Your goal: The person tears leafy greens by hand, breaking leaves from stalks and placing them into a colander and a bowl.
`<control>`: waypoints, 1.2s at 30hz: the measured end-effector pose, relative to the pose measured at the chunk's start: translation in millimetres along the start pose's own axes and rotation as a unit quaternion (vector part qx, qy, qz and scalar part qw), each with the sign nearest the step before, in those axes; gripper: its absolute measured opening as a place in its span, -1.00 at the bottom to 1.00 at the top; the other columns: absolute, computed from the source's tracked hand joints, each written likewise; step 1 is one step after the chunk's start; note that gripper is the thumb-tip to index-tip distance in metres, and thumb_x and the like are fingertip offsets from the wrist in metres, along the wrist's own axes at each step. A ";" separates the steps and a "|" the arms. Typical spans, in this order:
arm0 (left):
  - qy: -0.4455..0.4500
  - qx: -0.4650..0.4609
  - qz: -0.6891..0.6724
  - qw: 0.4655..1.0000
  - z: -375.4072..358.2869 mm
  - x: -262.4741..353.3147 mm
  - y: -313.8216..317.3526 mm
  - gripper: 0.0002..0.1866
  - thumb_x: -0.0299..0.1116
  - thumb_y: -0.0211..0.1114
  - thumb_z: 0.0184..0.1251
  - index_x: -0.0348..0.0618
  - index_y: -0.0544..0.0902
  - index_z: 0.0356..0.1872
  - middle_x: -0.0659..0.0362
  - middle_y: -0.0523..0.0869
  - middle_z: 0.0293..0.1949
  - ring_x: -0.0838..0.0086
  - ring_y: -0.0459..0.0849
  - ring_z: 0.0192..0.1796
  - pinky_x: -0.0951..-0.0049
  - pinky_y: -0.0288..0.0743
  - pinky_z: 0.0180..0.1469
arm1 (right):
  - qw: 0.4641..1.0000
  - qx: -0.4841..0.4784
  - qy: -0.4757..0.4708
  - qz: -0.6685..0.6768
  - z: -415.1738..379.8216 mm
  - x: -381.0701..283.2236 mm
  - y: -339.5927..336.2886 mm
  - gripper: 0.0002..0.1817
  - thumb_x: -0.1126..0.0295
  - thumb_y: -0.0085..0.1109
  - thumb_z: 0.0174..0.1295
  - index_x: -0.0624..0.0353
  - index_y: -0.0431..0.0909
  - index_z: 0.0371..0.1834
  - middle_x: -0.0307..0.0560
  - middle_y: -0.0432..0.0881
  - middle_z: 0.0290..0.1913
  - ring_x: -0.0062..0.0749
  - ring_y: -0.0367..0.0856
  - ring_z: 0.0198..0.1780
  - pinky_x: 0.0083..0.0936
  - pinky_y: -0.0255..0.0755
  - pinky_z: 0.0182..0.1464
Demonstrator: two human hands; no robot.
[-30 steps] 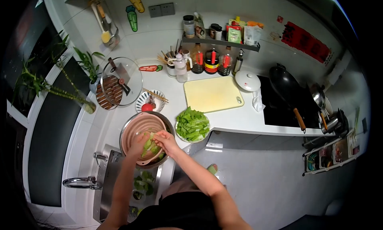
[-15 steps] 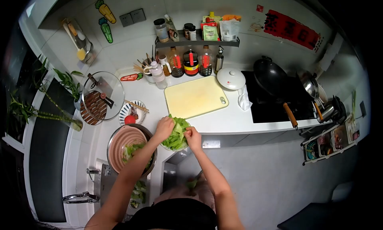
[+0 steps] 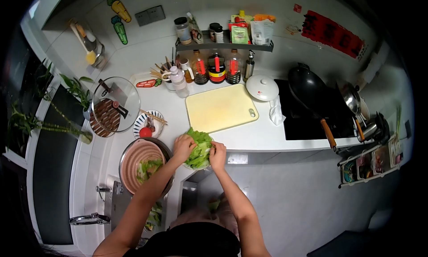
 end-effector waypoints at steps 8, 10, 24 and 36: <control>0.036 0.099 -0.032 0.994 -49.1 24.4 -46.7 -0.68 -0.26 0.22 0.21 -0.16 0.60 -0.05 0.09 0.56 -0.10 0.20 0.48 0.02 0.20 0.29 0.02 | 0.995 -0.019 -0.100 0.006 -5.4 -91.5 3.7 -0.76 0.60 -0.02 0.14 0.25 0.53 -0.12 0.11 0.51 -0.15 0.00 0.45 -0.08 -0.24 0.34 0.03; 0.038 0.107 -0.080 0.990 -76.8 23.2 -69.8 -0.74 -0.31 0.22 0.20 -0.19 0.61 -0.12 0.07 0.59 -0.18 0.18 0.51 -0.02 0.19 0.32 0.01 | 0.994 -0.068 -0.041 0.070 -15.9 -117.1 8.2 -0.76 0.59 -0.01 0.17 0.25 0.53 -0.09 0.10 0.51 -0.14 -0.04 0.47 -0.06 -0.29 0.40 -0.05; -0.086 0.073 0.111 0.987 -141.3 -160.5 -62.4 -0.87 -0.47 0.28 0.01 -0.11 0.66 -0.36 0.04 0.61 -0.18 0.17 0.50 0.01 0.15 0.30 0.10 | 0.958 -0.234 -0.127 0.104 -77.3 -172.8 54.4 -0.84 0.52 0.04 0.25 0.24 0.58 -0.16 0.00 0.53 -0.14 -0.32 0.55 -0.18 -0.51 0.47 -0.25; -0.221 -0.068 -0.051 0.971 -153.3 -140.1 -66.3 -0.79 -0.40 0.36 0.01 -0.19 0.65 -0.28 -0.06 0.68 -0.20 0.09 0.66 -0.12 0.21 0.50 -0.09 | 0.962 -0.246 -0.058 0.103 -76.7 -157.8 39.5 -0.84 0.50 0.06 0.25 0.24 0.61 -0.18 0.01 0.57 -0.27 -0.31 0.57 -0.33 -0.49 0.45 -0.30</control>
Point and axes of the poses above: each hand's wrist, its own z-axis towards the middle knuckle, its own y-axis out of the palm, x = y × z, the point moved 2 cm from there along z, towards the middle knuckle
